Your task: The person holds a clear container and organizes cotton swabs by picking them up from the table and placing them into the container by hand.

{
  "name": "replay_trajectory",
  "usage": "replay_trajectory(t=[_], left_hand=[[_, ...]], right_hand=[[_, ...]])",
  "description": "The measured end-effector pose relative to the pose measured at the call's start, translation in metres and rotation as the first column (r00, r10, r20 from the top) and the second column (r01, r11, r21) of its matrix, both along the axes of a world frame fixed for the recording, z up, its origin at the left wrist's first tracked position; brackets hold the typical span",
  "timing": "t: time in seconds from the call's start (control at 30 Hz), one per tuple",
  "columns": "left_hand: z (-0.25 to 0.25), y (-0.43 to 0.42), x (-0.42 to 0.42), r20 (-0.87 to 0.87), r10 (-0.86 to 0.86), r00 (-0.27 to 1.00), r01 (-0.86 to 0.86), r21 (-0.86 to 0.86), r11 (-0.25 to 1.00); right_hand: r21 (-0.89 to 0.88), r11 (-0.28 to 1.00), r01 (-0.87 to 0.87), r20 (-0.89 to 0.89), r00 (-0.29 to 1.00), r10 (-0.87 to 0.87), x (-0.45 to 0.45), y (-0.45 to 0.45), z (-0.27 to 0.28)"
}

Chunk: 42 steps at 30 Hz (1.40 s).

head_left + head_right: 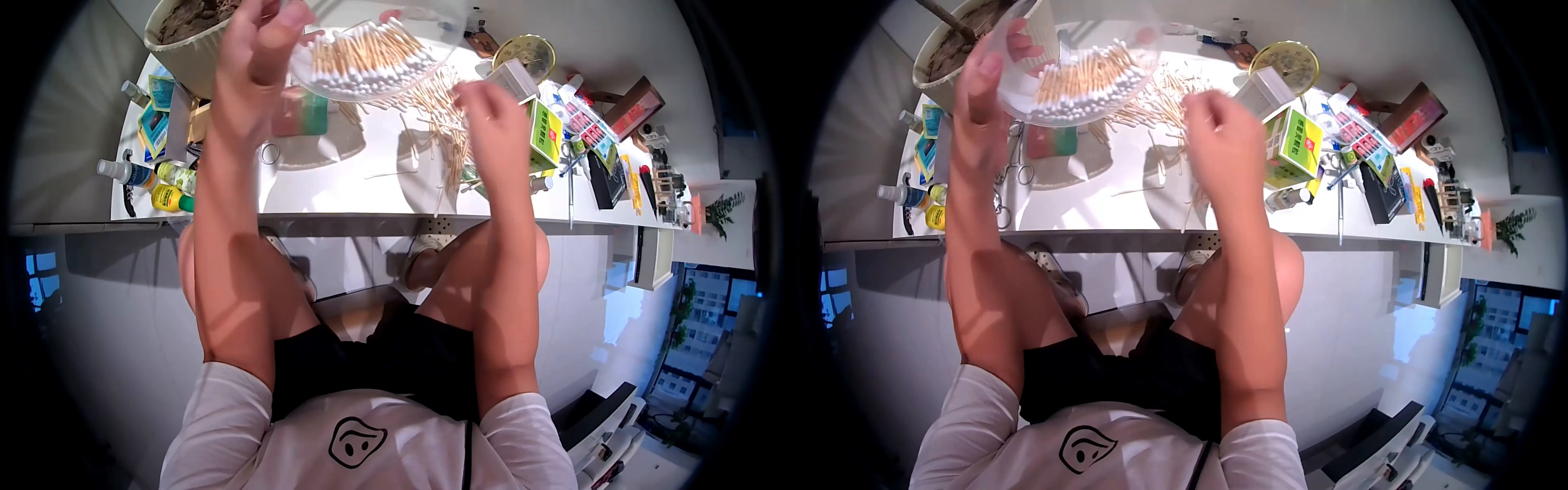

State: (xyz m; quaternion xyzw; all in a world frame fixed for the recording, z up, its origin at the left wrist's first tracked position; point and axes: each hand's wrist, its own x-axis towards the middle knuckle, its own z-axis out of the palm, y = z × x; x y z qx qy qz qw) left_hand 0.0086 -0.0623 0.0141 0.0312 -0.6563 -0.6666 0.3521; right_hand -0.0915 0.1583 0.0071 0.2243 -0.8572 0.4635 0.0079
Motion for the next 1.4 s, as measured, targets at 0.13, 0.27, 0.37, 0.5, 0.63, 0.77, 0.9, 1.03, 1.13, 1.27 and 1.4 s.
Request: replay_trajectory(t=[0.13, 0.27, 0.37, 0.5, 0.63, 0.77, 0.9, 1.03, 1.13, 1.27, 1.4], left_hand=[[0.001, -0.004, 0.003, 0.011, 0.04, 0.999, -0.04, 0.003, 0.999], [-0.004, -0.009, 0.003, -0.006, 0.02, 1.0, -0.02, -0.022, 1.0], [-0.008, -0.011, 0.003, -0.013, -0.026, 1.0, 0.025, -0.036, 0.999], [-0.005, -0.009, 0.005, -0.034, -0.021, 0.999, 0.019, -0.057, 0.998], [-0.002, -0.006, 0.001, -0.055, 0.033, 0.998, -0.034, -0.025, 0.999], [-0.002, 0.0, -0.001, -0.031, 0.04, 0.999, -0.042, -0.096, 0.994], [-0.005, 0.001, 0.001, -0.013, 0.045, 0.999, -0.046, -0.127, 0.991], [-0.003, -0.001, 0.004, -0.029, 0.041, 0.999, -0.044, -0.145, 0.988], [-0.003, -0.001, 0.003, -0.032, 0.046, 0.998, -0.05, -0.15, 0.987], [0.0, 0.004, 0.006, -0.006, 0.022, 1.0, -0.023, -0.128, 0.992], [-0.003, 0.002, 0.003, -0.037, 0.015, 0.999, -0.018, -0.095, 0.995]], right_hand=[[0.643, 0.743, -0.186, 0.118, 0.983, 0.144, 0.014, -0.011, -0.027], [0.662, 0.745, -0.085, -0.029, 0.99, 0.139, 0.017, -0.026, -0.049], [0.688, 0.721, -0.082, -0.108, 0.971, 0.213, 0.014, -0.028, -0.06], [0.539, 0.836, 0.1, -0.222, 0.975, 0.027, 0.017, -0.025, -0.025], [0.178, 0.972, 0.153, -0.496, 0.867, -0.046, 0.023, 0.008, 0.039], [0.058, 0.998, 0.015, -0.532, 0.847, 0.019, 0.059, 0.002, 0.081], [0.105, 0.994, 0.043, -0.692, 0.721, 0.042, 0.062, -0.013, 0.084], [-0.123, 0.987, 0.107, -0.716, 0.679, -0.163, 0.071, -0.003, 0.097], [-0.081, 0.995, -0.055, -0.824, 0.566, -0.036, 0.065, -0.009, 0.087], [0.158, 0.983, -0.099, -0.84, 0.509, 0.186, 0.049, -0.031, 0.065], [-0.066, 0.994, -0.093, -0.793, 0.609, 0.004, 0.049, -0.021, 0.06]])
